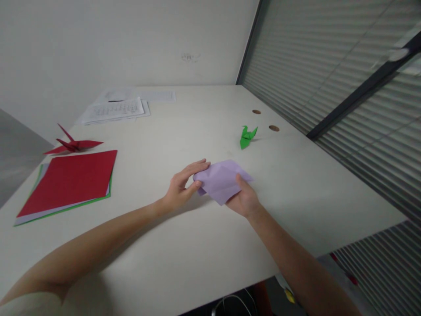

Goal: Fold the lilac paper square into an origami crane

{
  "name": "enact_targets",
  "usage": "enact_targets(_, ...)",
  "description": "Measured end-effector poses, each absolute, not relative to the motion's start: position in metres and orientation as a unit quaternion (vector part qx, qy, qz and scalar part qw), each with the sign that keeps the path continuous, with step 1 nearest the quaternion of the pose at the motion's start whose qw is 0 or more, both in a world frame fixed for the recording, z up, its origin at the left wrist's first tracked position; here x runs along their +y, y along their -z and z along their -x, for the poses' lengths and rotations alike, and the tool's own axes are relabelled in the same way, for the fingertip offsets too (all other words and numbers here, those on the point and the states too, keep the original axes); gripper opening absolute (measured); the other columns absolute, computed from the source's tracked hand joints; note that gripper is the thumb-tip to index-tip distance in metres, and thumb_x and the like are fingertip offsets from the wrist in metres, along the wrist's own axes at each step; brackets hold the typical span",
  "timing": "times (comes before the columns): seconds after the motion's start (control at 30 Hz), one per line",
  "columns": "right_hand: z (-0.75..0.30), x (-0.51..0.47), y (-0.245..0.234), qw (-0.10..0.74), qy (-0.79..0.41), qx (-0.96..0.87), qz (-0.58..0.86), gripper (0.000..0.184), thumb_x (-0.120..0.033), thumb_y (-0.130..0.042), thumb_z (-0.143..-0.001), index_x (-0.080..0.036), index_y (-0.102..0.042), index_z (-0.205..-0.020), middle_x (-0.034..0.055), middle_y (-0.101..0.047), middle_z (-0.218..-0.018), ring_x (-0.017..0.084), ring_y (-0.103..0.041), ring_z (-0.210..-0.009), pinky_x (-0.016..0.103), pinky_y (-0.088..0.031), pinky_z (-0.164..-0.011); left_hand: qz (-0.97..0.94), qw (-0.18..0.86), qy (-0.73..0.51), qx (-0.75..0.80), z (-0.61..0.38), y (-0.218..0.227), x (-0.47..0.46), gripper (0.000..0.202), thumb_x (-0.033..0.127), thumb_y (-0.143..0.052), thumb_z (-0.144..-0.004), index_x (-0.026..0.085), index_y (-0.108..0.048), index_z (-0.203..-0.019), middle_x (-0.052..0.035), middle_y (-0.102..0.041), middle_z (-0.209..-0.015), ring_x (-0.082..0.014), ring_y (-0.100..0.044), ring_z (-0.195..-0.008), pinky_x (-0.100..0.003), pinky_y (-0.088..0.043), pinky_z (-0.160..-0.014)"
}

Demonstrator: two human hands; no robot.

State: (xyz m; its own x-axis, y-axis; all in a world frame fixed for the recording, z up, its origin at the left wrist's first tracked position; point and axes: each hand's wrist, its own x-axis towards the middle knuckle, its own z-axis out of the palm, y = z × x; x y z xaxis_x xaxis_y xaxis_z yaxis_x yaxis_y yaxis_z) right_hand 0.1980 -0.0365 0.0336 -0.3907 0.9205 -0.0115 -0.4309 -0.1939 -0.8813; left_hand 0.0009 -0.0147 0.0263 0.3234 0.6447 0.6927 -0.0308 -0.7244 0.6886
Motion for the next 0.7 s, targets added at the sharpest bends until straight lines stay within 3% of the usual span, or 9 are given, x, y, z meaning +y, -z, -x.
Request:
enact_targets(0.17, -0.1991, -0.0393, -0.0324, 0.476, -0.694, -0.479, 0.248, 0.061, -0.066, -0.07, -0.068, -0.028, -0.06, -0.115, 0.0087, -0.069, -0.112, 0.029, -0.056, -0.12, 0.051, -0.048, -0.099, -0.751, 0.323, -0.529, 0.227, -0.0017, -0.0268, -0.0173, 0.041, 0.038, -0.048, -0.098, 0.024, -0.054, -0.136, -0.0114, -0.058, -0.137, -0.0232, -0.049, -0.133, -0.043, -0.036, -0.114)
enact_targets(0.4, -0.1945, -0.0442, -0.0362, 0.456, -0.711, -0.495, 0.205, 0.062, -0.044, -0.083, -0.065, -0.03, -0.058, -0.12, 0.0046, -0.067, -0.12, 0.024, -0.058, -0.119, 0.047, -0.04, -0.109, -0.749, 0.319, -0.53, 0.239, -0.0031, -0.0269, -0.0172, 0.039, 0.039, -0.046, -0.098, 0.023, -0.057, -0.132, -0.0115, -0.06, -0.134, -0.0232, -0.05, -0.132, -0.044, -0.036, -0.114)
enact_targets(0.7, -0.1943, -0.0464, -0.0371, 0.452, -0.738, -0.453, 0.214, 0.059, -0.04, -0.08, -0.066, -0.027, -0.06, -0.12, 0.0055, -0.068, -0.12, 0.026, -0.059, -0.117, 0.048, -0.039, -0.109, -0.732, 0.325, -0.555, 0.223, -0.004, -0.0249, -0.0139, 0.037, 0.041, -0.05, -0.096, 0.022, -0.063, -0.125, -0.012, -0.064, -0.129, -0.0237, -0.054, -0.127, -0.043, -0.041, -0.11)
